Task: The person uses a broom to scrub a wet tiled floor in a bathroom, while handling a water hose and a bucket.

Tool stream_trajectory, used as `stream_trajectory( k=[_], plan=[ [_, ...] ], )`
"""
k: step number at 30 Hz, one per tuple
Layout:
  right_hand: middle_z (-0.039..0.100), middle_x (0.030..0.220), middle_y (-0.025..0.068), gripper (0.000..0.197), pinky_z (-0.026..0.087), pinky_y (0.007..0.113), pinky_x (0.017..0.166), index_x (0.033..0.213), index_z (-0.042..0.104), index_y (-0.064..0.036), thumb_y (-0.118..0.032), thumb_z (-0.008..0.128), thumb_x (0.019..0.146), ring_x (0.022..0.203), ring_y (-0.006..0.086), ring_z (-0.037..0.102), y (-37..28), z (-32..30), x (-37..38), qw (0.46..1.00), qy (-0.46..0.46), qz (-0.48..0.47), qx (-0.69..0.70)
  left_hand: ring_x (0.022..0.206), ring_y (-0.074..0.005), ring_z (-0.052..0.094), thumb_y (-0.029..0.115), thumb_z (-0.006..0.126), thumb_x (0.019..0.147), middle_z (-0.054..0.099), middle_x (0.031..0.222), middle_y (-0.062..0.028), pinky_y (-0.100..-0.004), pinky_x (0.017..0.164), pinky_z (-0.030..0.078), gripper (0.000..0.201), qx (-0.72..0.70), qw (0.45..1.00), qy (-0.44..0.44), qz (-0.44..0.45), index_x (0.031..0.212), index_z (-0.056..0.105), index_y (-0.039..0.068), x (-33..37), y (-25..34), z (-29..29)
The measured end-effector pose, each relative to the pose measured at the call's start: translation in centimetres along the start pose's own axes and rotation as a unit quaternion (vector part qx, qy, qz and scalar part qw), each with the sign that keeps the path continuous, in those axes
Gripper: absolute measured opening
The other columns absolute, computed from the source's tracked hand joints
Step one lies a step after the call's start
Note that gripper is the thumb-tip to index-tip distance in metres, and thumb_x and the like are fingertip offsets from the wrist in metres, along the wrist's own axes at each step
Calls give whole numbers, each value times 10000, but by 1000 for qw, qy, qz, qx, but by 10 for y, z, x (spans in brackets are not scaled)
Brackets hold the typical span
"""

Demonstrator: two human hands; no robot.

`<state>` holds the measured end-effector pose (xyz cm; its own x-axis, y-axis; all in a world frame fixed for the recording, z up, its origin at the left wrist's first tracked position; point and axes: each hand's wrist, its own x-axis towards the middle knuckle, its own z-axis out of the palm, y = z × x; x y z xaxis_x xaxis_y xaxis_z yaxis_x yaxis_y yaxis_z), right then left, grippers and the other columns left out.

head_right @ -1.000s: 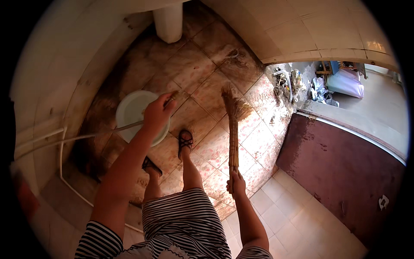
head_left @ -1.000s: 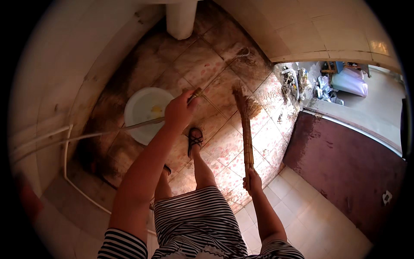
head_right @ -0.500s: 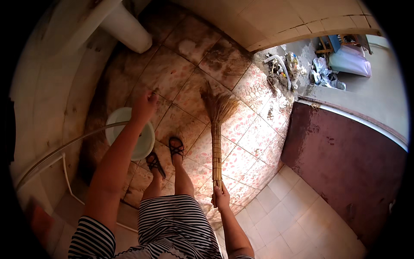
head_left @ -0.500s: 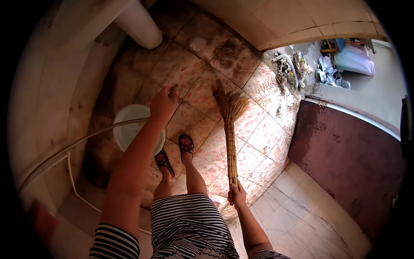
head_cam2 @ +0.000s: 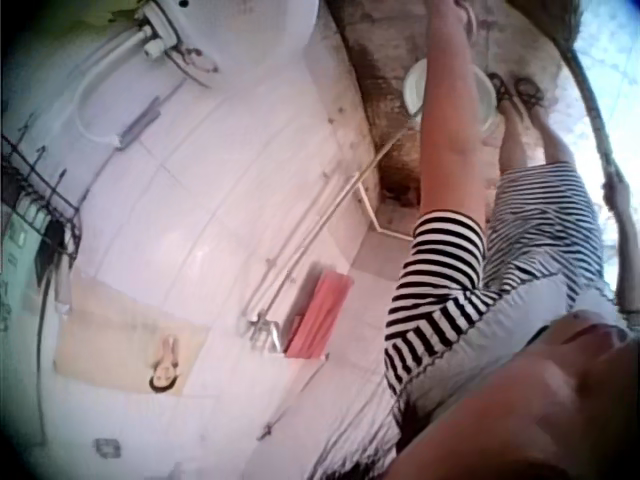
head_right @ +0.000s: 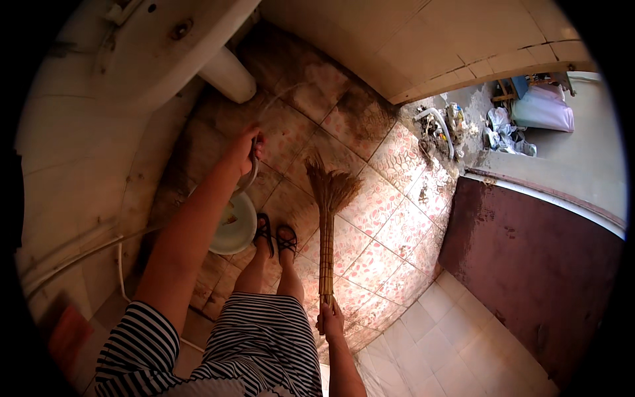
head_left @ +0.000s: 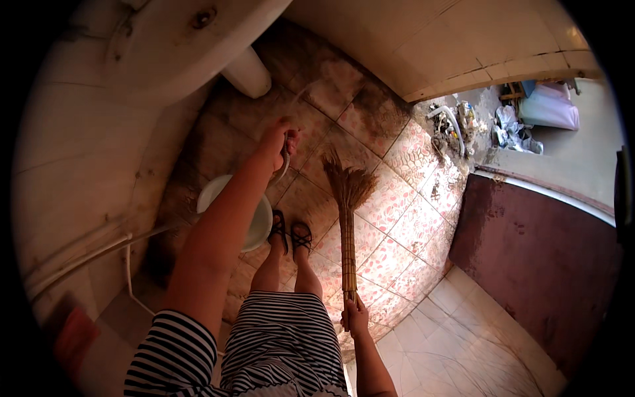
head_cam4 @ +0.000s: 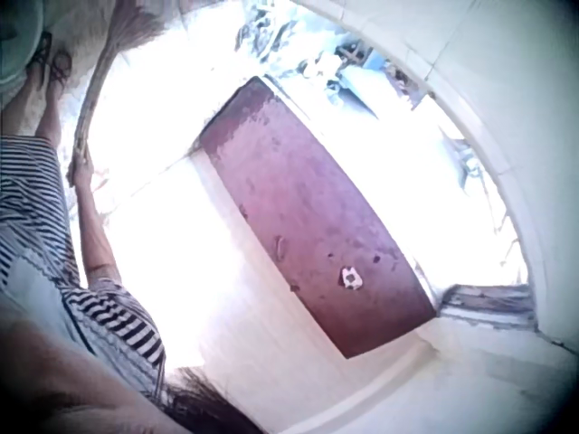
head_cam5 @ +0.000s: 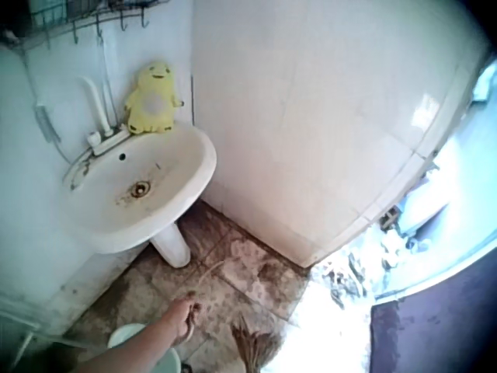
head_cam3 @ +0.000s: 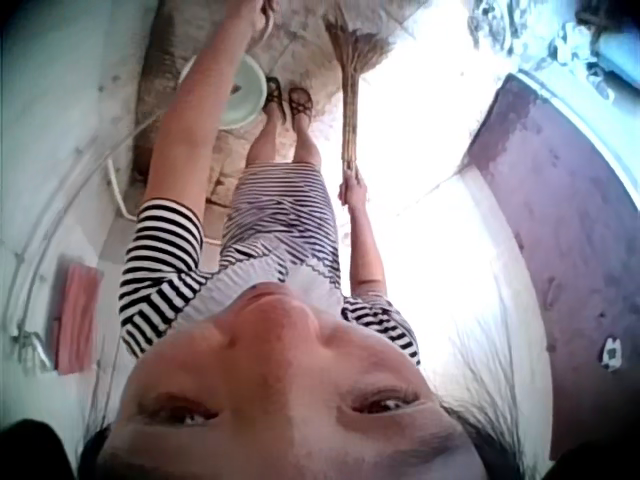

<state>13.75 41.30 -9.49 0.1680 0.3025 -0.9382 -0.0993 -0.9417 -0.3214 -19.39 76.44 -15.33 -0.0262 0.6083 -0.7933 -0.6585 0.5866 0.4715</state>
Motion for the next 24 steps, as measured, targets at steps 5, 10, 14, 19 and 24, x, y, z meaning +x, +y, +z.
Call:
stream_trajectory(
  k=[5, 10, 14, 19, 24],
  plan=[
    [454, 544, 18, 307, 405, 258, 358, 1158, 484, -62, -190, 481, 880, 386, 121, 442, -2, 19, -21, 999, 7, -4, 43, 514, -106, 415, 198, 463, 893, 500, 705, -56, -255, 449, 365, 220, -62, 995, 59, 52, 1106, 441, 147, -7, 38, -6],
    [466, 553, 28, 311, 412, 263, 361, 1162, 483, -59, -193, 477, 882, 402, 125, 461, -10, 29, -38, 999, 5, -22, 49, 493, -129, 414, 176, 482, 866, 481, 692, -70, -291, 457, 392, 103, -111, 991, 59, 36, 937, 428, 125, -10, 67, -4],
    [480, 567, 40, 318, 412, 257, 358, 1161, 484, -56, -201, 494, 877, 406, 127, 464, -15, 28, -39, 997, 13, -32, 62, 504, -124, 418, 178, 504, 856, 472, 700, -60, -293, 507, 439, 115, -59, 995, 18, 77, 889, 409, 122, -5, 75, 0],
    [491, 562, 56, 317, 398, 250, 348, 1150, 477, -55, -210, 499, 874, 388, 134, 461, -27, 21, -27, 997, 3, -29, 77, 562, -132, 448, 180, 497, 884, 512, 740, -68, -319, 542, 473, 223, -14, 992, 18, 126, 1087, 412, 140, 3, 75, 21],
    [498, 559, 61, 288, 388, 260, 343, 1123, 488, -71, -214, 493, 873, 370, 145, 452, -44, 7, -11, 996, -9, 2, 90, 583, -145, 473, 162, 471, 903, 543, 768, -81, -335, 572, 500, 324, 6, 990, -4, 143, 1207, 364, 137, 13, 73, 39]
  ],
)
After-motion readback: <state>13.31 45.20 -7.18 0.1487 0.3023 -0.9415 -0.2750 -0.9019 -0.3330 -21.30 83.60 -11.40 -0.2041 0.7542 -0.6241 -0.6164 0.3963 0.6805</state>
